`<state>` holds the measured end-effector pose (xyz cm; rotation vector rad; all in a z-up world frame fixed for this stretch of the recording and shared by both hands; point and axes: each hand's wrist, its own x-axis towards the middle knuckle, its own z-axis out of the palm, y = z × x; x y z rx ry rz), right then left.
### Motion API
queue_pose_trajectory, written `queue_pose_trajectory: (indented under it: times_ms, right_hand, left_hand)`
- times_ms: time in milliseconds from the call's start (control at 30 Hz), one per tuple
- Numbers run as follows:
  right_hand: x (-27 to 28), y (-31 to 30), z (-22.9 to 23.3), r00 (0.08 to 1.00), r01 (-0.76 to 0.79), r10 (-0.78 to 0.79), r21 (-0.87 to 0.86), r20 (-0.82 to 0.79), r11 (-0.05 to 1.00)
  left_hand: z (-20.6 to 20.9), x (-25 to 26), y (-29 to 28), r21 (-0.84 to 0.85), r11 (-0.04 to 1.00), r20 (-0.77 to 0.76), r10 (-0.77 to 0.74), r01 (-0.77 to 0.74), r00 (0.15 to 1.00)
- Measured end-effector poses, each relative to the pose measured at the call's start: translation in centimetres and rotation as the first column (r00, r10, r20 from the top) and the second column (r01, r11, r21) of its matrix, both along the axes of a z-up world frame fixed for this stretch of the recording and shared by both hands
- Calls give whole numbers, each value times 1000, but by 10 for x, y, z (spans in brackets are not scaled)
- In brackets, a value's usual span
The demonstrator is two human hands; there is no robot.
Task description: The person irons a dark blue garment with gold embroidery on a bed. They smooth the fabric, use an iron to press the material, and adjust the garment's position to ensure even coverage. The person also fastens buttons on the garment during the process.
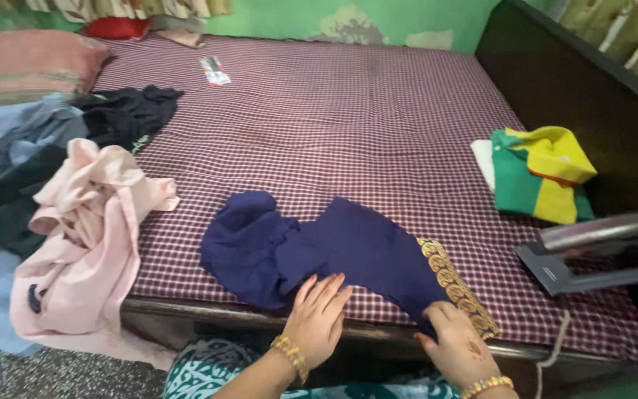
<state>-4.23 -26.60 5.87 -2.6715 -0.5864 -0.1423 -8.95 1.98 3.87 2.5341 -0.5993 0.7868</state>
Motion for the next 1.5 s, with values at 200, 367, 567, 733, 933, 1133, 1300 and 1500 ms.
queue_pose_trajectory:
  times_ms: [200, 367, 567, 733, 933, 1133, 1300, 1500]
  right_hand:
    - [6, 1, -7, 999, 52, -53, -81, -7, 995]
    - [12, 9, 4, 983, 118, -148, -243, -107, 963]
    - [23, 5, 4, 994, 106, -105, -207, 19, 972]
    - [33, -8, 49, 946, 324, -324, -21, -10, 946]
    - [30, -29, 111, 879, 402, -449, 257, 160, 879]
    - [55, -95, 113, 843, 138, -369, 505, 392, 852]
    - [94, -135, 126, 822, 60, -316, 480, 473, 875]
    - [114, -83, 206, 829, 337, -439, 317, 345, 886]
  left_hand:
    - [-2, -48, 54, -6, 986, 13, 168, -167, 986]
    - [-24, -50, 83, -73, 895, -14, 439, -439, 898]
    - [-31, -30, 95, -105, 748, -198, 630, -656, 751]
    - [-15, -15, 104, 37, 760, -354, 618, -649, 703]
    - [-21, 4, 119, -106, 736, -306, 615, -668, 727]
    - [45, 12, 137, -386, 784, -79, 496, -486, 865]
    - [139, -3, 136, -512, 740, -260, 350, -436, 900]
    - [223, -18, 161, -541, 840, -423, -242, -29, 873]
